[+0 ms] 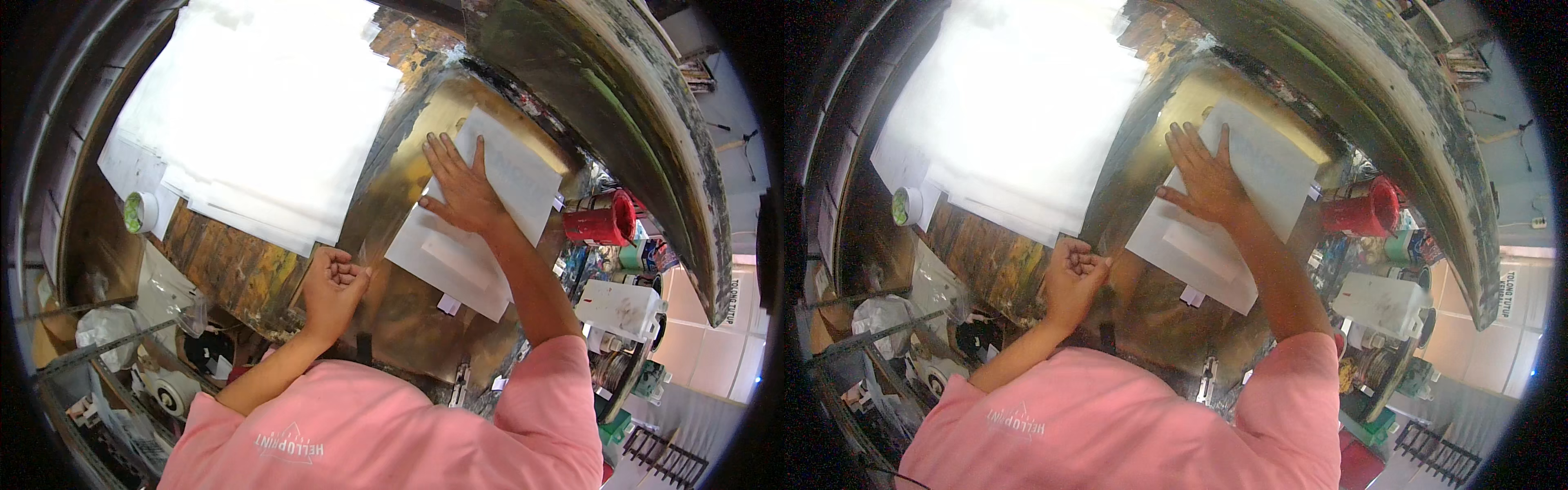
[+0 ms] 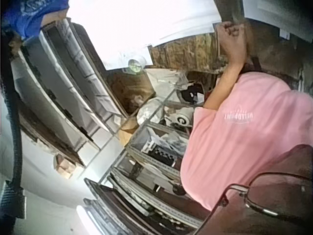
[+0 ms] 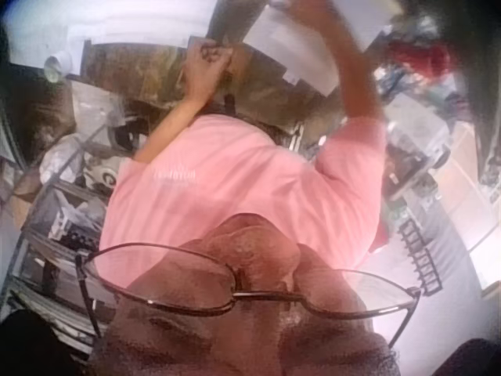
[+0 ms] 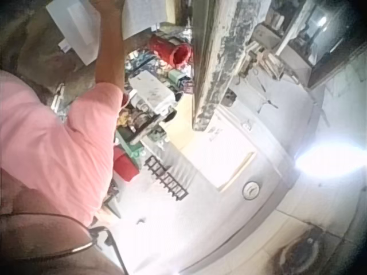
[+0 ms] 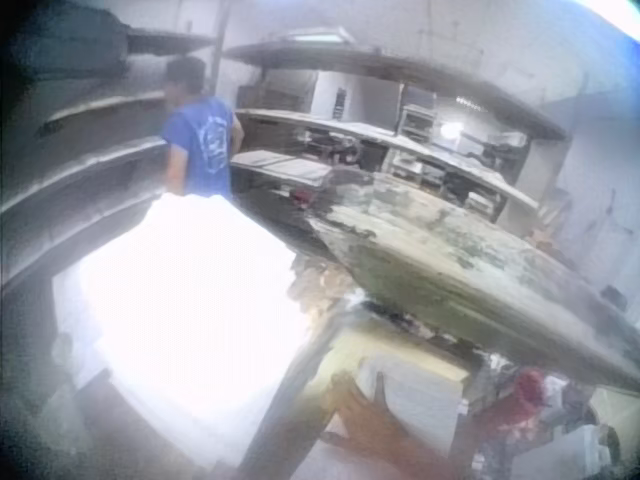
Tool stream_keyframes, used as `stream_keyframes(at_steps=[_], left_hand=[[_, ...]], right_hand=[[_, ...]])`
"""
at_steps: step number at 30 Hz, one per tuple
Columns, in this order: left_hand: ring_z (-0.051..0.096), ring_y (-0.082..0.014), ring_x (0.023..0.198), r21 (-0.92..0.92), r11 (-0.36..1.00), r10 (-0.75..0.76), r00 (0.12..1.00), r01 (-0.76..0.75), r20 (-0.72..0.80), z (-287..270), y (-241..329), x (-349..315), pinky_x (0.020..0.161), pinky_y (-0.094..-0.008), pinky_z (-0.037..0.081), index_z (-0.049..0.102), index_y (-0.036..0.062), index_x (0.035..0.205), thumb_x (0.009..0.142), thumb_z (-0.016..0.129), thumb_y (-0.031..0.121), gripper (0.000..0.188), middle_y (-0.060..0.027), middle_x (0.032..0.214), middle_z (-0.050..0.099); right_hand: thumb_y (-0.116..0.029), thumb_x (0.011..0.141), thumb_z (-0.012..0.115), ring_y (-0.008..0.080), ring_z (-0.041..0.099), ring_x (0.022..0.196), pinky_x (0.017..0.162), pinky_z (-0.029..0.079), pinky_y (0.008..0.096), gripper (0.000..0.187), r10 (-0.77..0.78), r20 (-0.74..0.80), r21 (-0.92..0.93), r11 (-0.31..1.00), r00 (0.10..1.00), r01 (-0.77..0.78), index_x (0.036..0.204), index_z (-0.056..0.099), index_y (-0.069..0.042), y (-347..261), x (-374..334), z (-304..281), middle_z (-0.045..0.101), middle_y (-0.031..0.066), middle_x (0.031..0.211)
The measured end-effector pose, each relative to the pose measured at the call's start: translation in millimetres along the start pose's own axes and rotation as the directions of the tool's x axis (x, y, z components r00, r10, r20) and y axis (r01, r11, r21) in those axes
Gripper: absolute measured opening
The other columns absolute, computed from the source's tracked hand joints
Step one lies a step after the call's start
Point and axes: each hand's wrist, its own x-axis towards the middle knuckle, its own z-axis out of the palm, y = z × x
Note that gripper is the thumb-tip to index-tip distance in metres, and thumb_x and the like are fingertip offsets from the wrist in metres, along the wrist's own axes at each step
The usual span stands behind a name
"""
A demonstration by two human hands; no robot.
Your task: The person places a translucent sheet on a workbench and secures it with pieces of tape. They then use a roll of tape to apply a strip across the sheet and smooth it down. The person repeats this process, adding more tape to secure the sheet in place.
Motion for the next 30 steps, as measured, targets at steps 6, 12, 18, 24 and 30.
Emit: stream_keyframes(at_steps=[6, 12, 18, 24, 30], left_hand=[[0.065, -0.0096, 0.076, 0.017, 1.0, 0.025, 1.0, -0.025, -0.005, 0, 1, 1, 0.066, -0.0228, 0.054, 0.048, -0.001, 0.115, 0.092, 0.075, -0.001, 0.035, -0.0087, 0.09, 0.066], [0.066, -0.0118, 0.075, -0.013, 1.0, -0.001, 1.0, 0.002, 0.009, -1, 1, 0, 0.067, -0.0252, 0.055, 0.046, 0.0008, 0.117, 0.091, 0.076, 0.0, 0.04, -0.0107, 0.089, 0.067], [0.067, -0.0123, 0.075, 0.01, 1.0, 0.013, 1.0, -0.013, 0.017, -1, 2, 1, 0.067, -0.0248, 0.054, 0.045, 0.0003, 0.117, 0.092, 0.076, 0.0, 0.041, -0.0108, 0.09, 0.067], [0.068, -0.0137, 0.075, 0.02, 0.999, 0.047, 0.999, -0.048, 0.016, -1, -5, 3, 0.067, -0.0263, 0.056, 0.044, -0.001, 0.12, 0.091, 0.077, 0.0, 0.043, -0.0118, 0.09, 0.067], [0.07, -0.0153, 0.076, 0.039, 0.999, 0.032, 0.999, -0.033, 0.025, -2, 1, 3, 0.068, -0.0273, 0.058, 0.044, -0.0011, 0.121, 0.091, 0.077, 0.0, 0.043, -0.0132, 0.091, 0.069]], right_hand=[[-0.081, 0.097, 0.035, 0.034, 0.021, 0.161, 0.121, -0.002, 0.0764, 0.108, -0.052, 0.045, 0.074, 0.996, 0.998, 0.048, 0.161, 0.028, 0.005, -31, -18, -13, 0.025, 0.0218, 0.171], [-0.087, 0.091, 0.037, 0.0343, 0.02, 0.161, 0.122, -0.003, 0.0756, 0.117, -0.086, 0.063, 0.122, 0.99, 0.994, 0.078, 0.161, 0.028, 0.007, -51, -25, -22, 0.025, 0.0223, 0.171], [-0.09, 0.088, 0.039, 0.0341, 0.021, 0.161, 0.121, -0.004, 0.0761, 0.121, -0.154, 0.062, 0.222, 0.965, 0.986, 0.137, 0.161, 0.028, 0.006, -76, -38, -24, 0.026, 0.0213, 0.171], [-0.09, 0.086, 0.043, 0.0317, 0.02, 0.162, 0.122, -0.006, 0.0746, 0.123, -0.199, 0.097, 0.238, 0.956, 0.975, 0.171, 0.162, 0.028, 0.005, -98, -44, -32, 0.025, 0.0208, 0.172], [-0.087, 0.084, 0.05, 0.0311, 0.018, 0.162, 0.122, -0.007, 0.0741, 0.123, -0.198, 0.114, 0.302, 0.94, 0.973, 0.156, 0.163, 0.027, 0.005, -111, -50, -39, 0.024, 0.0205, 0.172]])
